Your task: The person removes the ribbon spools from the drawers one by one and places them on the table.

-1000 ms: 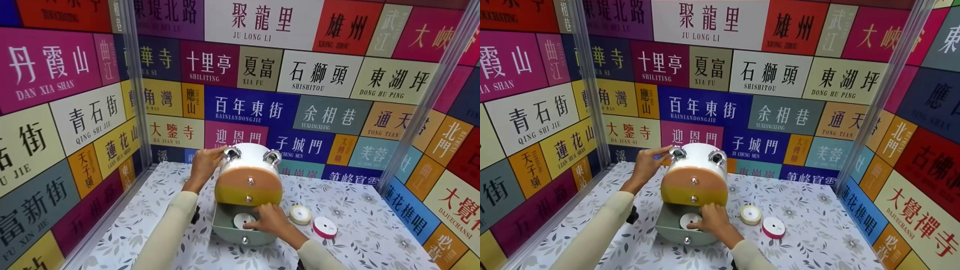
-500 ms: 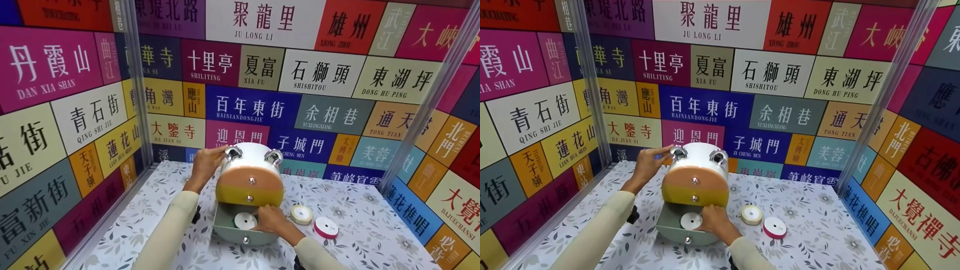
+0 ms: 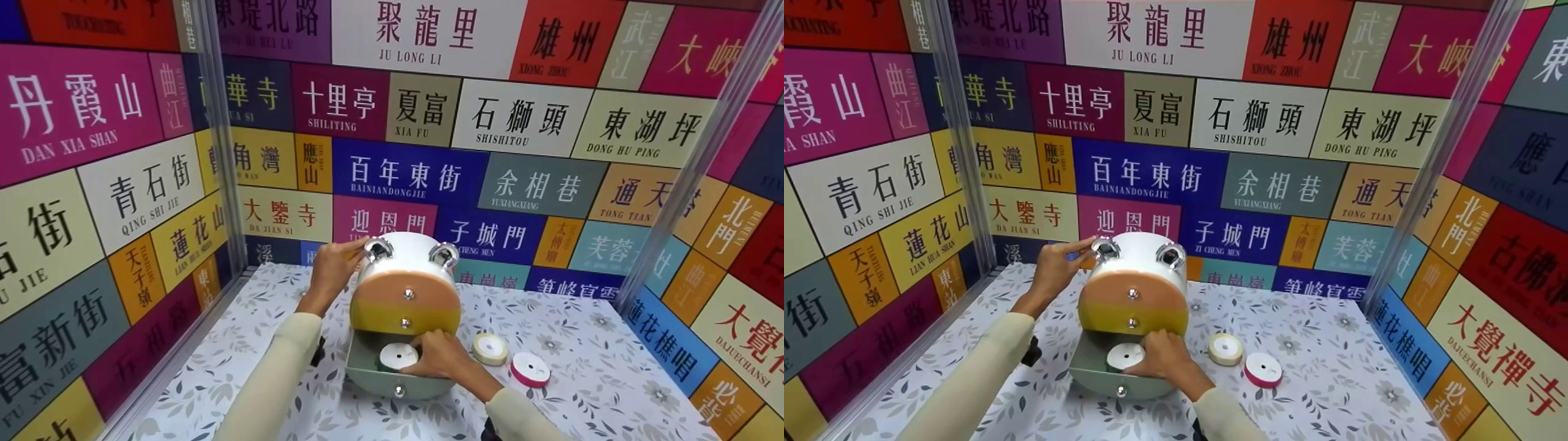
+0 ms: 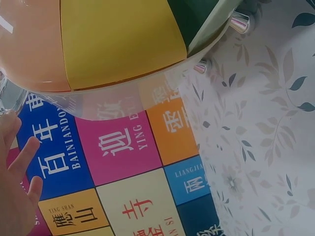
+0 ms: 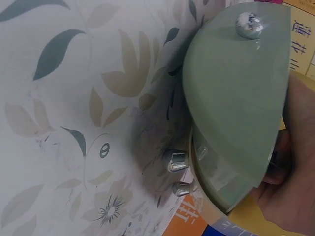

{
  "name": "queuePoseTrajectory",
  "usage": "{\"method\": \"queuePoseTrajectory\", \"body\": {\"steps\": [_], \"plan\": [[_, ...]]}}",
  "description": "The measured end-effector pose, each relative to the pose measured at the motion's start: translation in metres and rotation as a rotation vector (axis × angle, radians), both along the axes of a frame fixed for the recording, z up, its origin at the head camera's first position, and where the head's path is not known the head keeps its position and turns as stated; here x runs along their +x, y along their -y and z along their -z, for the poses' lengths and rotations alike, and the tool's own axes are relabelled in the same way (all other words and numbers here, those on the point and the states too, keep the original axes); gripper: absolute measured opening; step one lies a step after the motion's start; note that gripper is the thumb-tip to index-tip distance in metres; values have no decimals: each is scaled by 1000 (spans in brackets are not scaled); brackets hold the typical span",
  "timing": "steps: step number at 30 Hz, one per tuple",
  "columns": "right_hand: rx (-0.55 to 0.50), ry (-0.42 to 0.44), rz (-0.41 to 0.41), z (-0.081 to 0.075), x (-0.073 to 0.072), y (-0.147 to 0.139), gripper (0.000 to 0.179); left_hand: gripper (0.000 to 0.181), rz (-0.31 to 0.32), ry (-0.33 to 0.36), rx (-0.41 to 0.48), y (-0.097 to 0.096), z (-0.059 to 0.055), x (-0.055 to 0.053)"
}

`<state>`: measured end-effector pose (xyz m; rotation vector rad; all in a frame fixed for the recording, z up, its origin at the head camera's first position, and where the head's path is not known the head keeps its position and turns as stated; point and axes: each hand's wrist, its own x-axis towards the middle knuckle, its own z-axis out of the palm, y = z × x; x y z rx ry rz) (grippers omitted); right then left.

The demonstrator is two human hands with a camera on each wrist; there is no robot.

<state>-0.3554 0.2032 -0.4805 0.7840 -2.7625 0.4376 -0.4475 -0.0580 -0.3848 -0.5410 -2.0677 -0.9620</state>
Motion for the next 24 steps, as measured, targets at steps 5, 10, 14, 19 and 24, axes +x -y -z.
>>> {"method": "queuePoseTrajectory", "body": {"steps": [5, 10, 14, 19, 24], "plan": [[-62, 90, 33, -9, 5, -3, 48, 35, 2, 52, 9, -1, -2, 3], [-87, 115, 37, -16, 9, -8, 41, 35, -3, 13, -7, -2, -2, 4], [-99, 115, 16, -22, 15, -13, 40, 33, -7, -6, -14, -1, 0, 4], [-110, 127, -1, -29, 24, -21, 45, 34, -11, -6, -10, 0, 1, 4], [-79, 94, 34, -34, 36, -35, 58, 34, -4, -7, -12, -1, -2, 4]]}}
